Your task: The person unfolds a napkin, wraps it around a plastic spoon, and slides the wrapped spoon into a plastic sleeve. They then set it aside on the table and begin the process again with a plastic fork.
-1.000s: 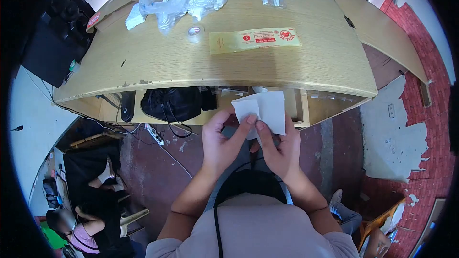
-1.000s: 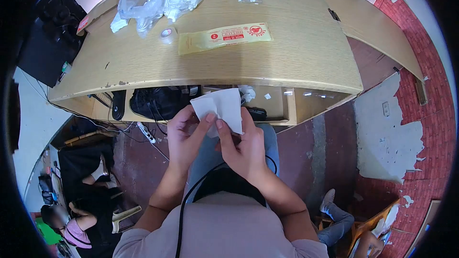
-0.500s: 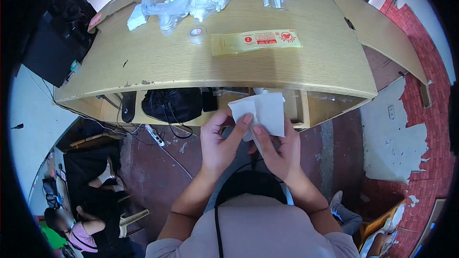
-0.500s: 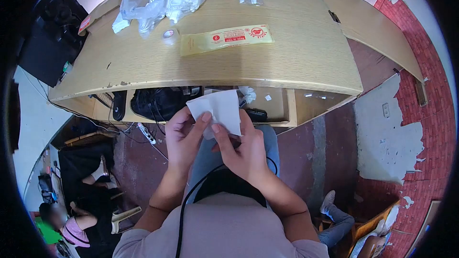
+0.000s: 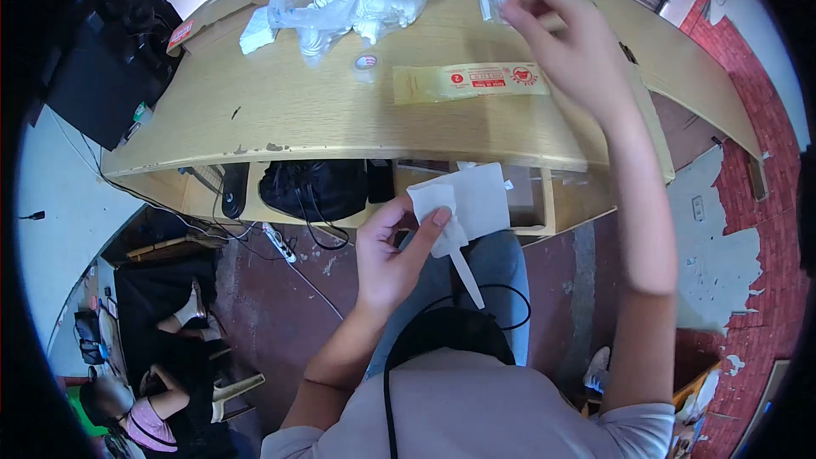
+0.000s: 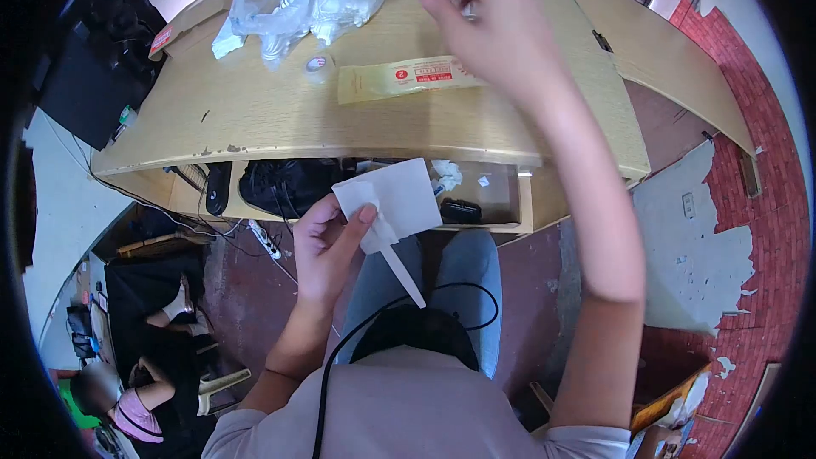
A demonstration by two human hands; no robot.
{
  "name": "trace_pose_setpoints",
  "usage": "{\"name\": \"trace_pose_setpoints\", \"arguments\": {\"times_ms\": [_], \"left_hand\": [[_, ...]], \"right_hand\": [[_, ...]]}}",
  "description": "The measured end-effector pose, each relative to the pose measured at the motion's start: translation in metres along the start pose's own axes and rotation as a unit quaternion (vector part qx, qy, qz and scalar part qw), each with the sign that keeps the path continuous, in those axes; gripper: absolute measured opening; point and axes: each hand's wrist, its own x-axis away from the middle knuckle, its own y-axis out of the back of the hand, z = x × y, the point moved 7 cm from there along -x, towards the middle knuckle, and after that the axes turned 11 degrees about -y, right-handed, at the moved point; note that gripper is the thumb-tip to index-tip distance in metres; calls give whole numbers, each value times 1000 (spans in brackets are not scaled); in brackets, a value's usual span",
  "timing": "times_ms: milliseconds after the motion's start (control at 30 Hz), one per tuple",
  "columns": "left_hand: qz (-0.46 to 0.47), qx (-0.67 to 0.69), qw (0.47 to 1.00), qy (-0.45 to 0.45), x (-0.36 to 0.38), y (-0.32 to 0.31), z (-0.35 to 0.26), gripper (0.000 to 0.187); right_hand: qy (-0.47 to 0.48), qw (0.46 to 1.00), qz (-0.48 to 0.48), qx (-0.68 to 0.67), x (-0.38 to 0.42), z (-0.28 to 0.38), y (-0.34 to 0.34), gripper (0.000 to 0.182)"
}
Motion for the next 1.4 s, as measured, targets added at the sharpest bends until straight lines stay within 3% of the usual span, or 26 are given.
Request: {"name": "trace_pose_setpoints", "arguments": {"times_ms": [67,133,200,333,400,600,700,900,1000,1200,1400], "left_hand": [[-1,6,1000,17,0,0,0,11],[-1,11,999,37,1,-2,1,10],[-6,23,999,25,0,-5,-3,9],[3,-19,1000,10,2,-5,-3,10],[19,-47,999,-1,3,-5,-4,11],[8,-33,999,15,3,-7,-4,12],[10,-36,999,25,5,-5,-2,13],[7,-55,998,20,6,-2,0,13],[1,-40,999,23,7,-2,1,13],[5,-57,998,8,8,1,7,12],[-1,-48,999,13,6,1,5,12]], "right_hand": [[-24,994,101,-30,-55,4,-32,25],[17,985,164,44,-115,-22,-86,24],[103,984,139,37,-153,-37,-124,21],[136,974,159,91,-177,-43,-164,22],[36,944,172,279,-161,-42,-165,30],[-34,928,181,325,-151,-56,-185,33],[-81,957,144,239,-150,-59,-182,36],[-112,948,191,229,-160,-70,-197,47],[-151,954,156,209,-155,-67,-183,51],[-202,960,106,163,-153,-65,-175,52],[-194,955,134,183,-163,-68,-183,44]]}}
